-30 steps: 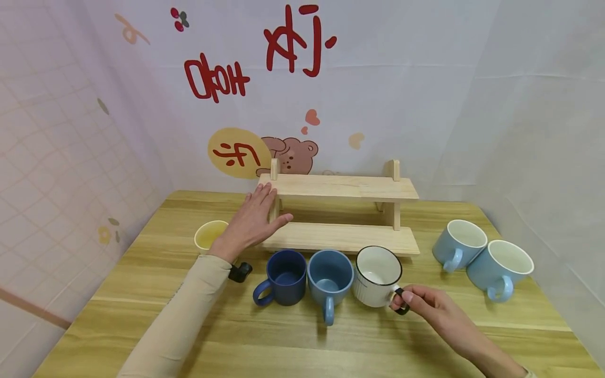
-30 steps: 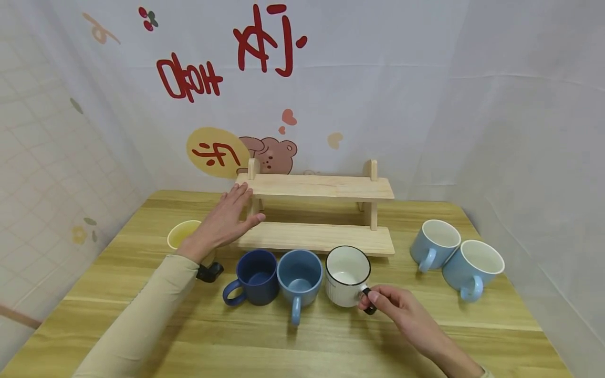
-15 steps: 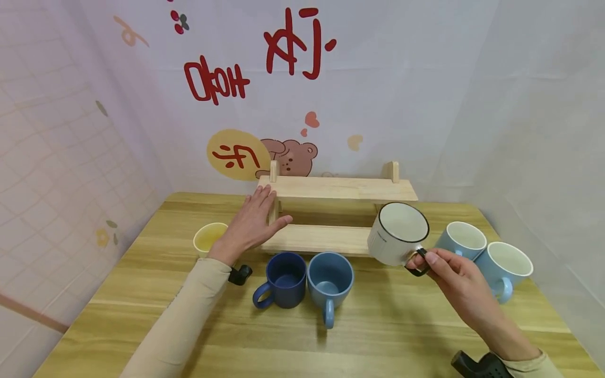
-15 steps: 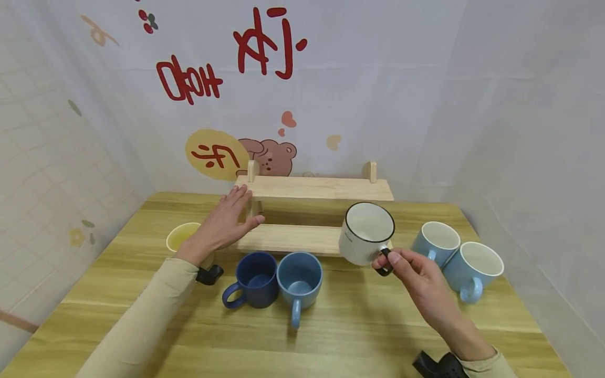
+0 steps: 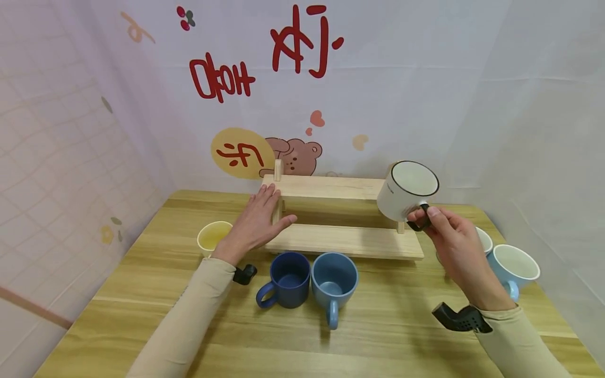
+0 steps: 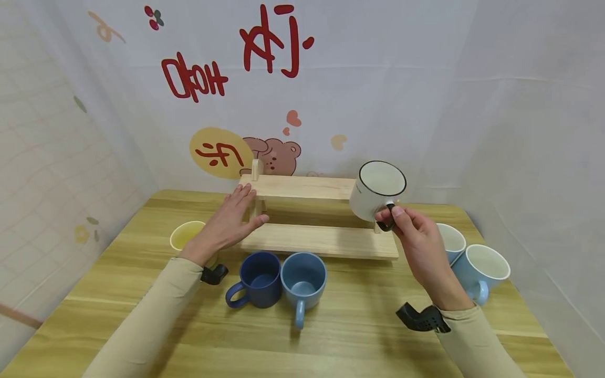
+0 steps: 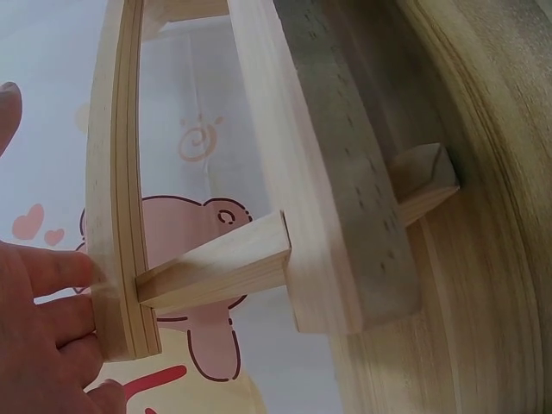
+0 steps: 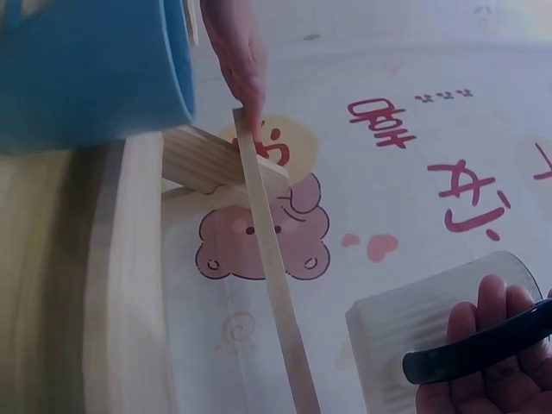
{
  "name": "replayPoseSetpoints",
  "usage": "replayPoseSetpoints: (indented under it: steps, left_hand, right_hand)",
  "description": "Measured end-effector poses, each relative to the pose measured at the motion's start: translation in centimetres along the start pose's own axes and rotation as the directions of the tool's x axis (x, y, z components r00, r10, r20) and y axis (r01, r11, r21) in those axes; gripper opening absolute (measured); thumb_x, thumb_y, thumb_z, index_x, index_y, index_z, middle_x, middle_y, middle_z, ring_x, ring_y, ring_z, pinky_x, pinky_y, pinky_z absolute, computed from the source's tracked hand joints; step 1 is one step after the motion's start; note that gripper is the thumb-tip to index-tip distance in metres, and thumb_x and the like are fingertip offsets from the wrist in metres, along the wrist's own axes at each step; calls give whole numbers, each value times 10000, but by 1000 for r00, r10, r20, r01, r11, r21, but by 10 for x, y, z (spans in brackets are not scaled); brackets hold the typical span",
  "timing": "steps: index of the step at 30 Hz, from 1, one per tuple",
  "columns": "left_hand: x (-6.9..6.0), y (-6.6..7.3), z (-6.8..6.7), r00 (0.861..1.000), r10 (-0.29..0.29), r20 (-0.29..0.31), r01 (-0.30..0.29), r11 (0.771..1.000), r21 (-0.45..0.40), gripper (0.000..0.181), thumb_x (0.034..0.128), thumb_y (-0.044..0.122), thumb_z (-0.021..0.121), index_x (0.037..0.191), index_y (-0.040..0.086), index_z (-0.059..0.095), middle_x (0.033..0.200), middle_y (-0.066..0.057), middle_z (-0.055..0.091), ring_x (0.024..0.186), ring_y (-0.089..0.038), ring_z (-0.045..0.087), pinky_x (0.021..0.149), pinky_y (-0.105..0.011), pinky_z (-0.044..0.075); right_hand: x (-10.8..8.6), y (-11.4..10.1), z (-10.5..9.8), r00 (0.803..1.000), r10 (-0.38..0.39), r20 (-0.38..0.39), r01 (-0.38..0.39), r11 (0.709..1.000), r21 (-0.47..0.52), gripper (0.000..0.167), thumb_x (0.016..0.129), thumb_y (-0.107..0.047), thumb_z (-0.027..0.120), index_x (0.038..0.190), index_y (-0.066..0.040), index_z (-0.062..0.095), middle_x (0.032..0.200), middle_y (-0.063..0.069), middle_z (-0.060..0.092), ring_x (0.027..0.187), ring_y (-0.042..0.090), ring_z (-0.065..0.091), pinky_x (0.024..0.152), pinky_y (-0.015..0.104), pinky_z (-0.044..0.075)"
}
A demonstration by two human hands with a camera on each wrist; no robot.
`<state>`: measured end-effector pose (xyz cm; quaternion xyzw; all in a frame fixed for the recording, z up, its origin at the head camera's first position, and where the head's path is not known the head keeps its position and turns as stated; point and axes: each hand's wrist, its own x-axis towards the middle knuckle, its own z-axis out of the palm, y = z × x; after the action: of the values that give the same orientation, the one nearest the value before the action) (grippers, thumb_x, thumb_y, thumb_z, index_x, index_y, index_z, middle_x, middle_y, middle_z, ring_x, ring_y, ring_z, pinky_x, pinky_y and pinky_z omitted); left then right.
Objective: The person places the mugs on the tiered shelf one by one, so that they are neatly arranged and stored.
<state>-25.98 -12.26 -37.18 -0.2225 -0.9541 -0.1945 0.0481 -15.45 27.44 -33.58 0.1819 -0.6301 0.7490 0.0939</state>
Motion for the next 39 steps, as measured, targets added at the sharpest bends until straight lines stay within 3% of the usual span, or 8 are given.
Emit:
replayPoseSetpoints:
  steps: [12,21,39]
  left_hand:
    - [-1,1,0,1000,3,-13,-3,1000,-18,945,1003,693,453,1621,-1,280,1720,-158,150,1596,-315,35,1275,-513,77]
    - [0,1,0,1000,2,-9,-2,1000,-9,944,1003,694,450,1622,2,279,1721,-151,147,1596,-309,35,1275,-513,87]
    - [1,1,1,1000,3,-29,-3,1000,-7,943,999,694,452,1610,-9,308,1715,-162,172,1594,-325,63,1272,-520,108]
  right_hand:
    - [43,10,5,997,43,-71,-44,999,-12,351,1088,-232,551,1135,109,616,1138,108,645,1133,198,601,1056,240,459]
    - [66,24,5,992,38,-123,-43,998,-35,334,1075,-229,576,1074,98,643,1090,89,667,1059,169,646,1006,209,494]
    - [82,36,6,992,48,-119,-57,996,-71,316,1088,-235,551,1040,59,656,1075,72,658,1032,139,670,984,205,509]
